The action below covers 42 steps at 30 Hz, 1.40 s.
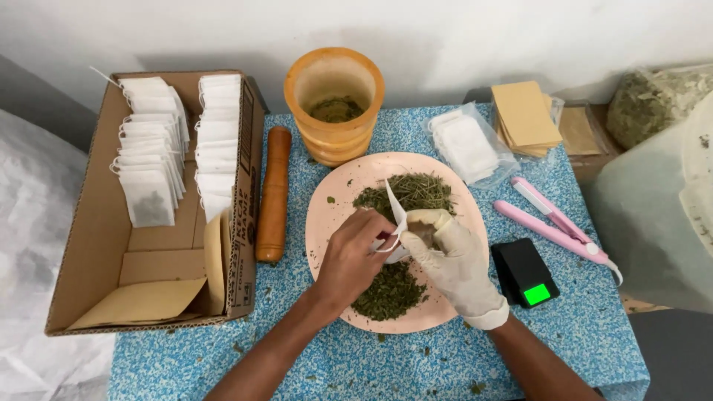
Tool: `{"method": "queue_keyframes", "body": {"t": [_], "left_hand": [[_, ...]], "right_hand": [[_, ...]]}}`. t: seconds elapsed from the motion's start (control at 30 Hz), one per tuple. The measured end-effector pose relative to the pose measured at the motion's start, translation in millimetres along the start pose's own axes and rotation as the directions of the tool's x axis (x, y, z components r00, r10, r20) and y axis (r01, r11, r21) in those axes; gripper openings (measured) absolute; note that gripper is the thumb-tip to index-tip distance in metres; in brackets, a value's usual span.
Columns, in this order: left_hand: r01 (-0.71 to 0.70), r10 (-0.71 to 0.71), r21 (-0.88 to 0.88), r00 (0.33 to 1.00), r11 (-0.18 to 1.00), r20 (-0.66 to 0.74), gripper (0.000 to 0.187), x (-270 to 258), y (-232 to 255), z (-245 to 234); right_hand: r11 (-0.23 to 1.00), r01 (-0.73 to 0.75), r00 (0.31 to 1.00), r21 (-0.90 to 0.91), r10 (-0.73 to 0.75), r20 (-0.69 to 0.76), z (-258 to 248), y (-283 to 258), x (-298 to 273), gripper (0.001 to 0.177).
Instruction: The person fills white tea bags with dried green herbs using a white plastic spoon. They scoop the herbs from a pink plate, place them into the open tea bag, and then set the filled bag into a cardboard box. The process is repeated for multiple tea bags.
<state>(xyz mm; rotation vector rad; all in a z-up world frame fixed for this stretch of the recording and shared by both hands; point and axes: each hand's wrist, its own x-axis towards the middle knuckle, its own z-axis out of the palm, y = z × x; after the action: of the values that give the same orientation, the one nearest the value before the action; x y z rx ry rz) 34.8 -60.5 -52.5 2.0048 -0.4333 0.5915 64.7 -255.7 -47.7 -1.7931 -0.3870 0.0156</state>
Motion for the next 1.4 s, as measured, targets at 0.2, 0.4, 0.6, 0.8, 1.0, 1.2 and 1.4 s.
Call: {"method": "queue_keyframes", "body": {"t": [0.2, 0.4, 0.6, 0.8, 1.0, 1.2, 1.4], "left_hand": [[-0.065, 0.063, 0.012, 0.988, 0.998, 0.140, 0.009, 0.0, 6.8, -5.7], [-0.030, 0.033, -0.021, 0.983, 0.999, 0.180, 0.019, 1.1, 12.6, -8.3], [-0.119, 0.113, 0.033, 0.982, 0.992, 0.151, 0.011, 5.3, 20.6, -10.1], [-0.147, 0.137, 0.138, 0.987, 0.979, 0.082, 0.008, -4.5, 6.1, -2.4], [-0.350, 0.331, 0.341, 0.937, 0.873, 0.113, 0.004, -5.0, 10.6, 1.0], [-0.303, 0.299, 0.297, 0.952, 0.906, 0.058, 0.028, -6.7, 5.1, -1.2], [0.032, -0.055, 0.176, 0.991, 0.984, 0.125, 0.055, -0.3, 8.6, -14.2]], "right_hand": [[0.992, 0.118, 0.993, -0.034, -0.119, -0.016, 0.8, -5.9, -1.3, 0.013], [0.984, 0.168, 0.986, -0.054, -0.168, 0.006, -3.1, -4.6, 0.5, 0.018], [0.995, 0.032, 0.999, 0.097, -0.036, 0.039, -3.7, 13.8, -0.9, 0.025], [0.998, 0.049, 0.999, -0.046, -0.050, -0.019, -5.8, -36.7, 7.0, 0.017], [0.981, 0.077, 0.997, -0.180, -0.075, 0.016, 1.2, 33.9, -3.2, 0.015], [1.000, 0.008, 1.000, -0.003, -0.008, -0.025, -5.5, 20.9, 0.2, 0.014], [0.965, -0.161, 0.987, 0.205, 0.153, 0.055, -1.0, 21.4, -4.4, 0.013]]}}
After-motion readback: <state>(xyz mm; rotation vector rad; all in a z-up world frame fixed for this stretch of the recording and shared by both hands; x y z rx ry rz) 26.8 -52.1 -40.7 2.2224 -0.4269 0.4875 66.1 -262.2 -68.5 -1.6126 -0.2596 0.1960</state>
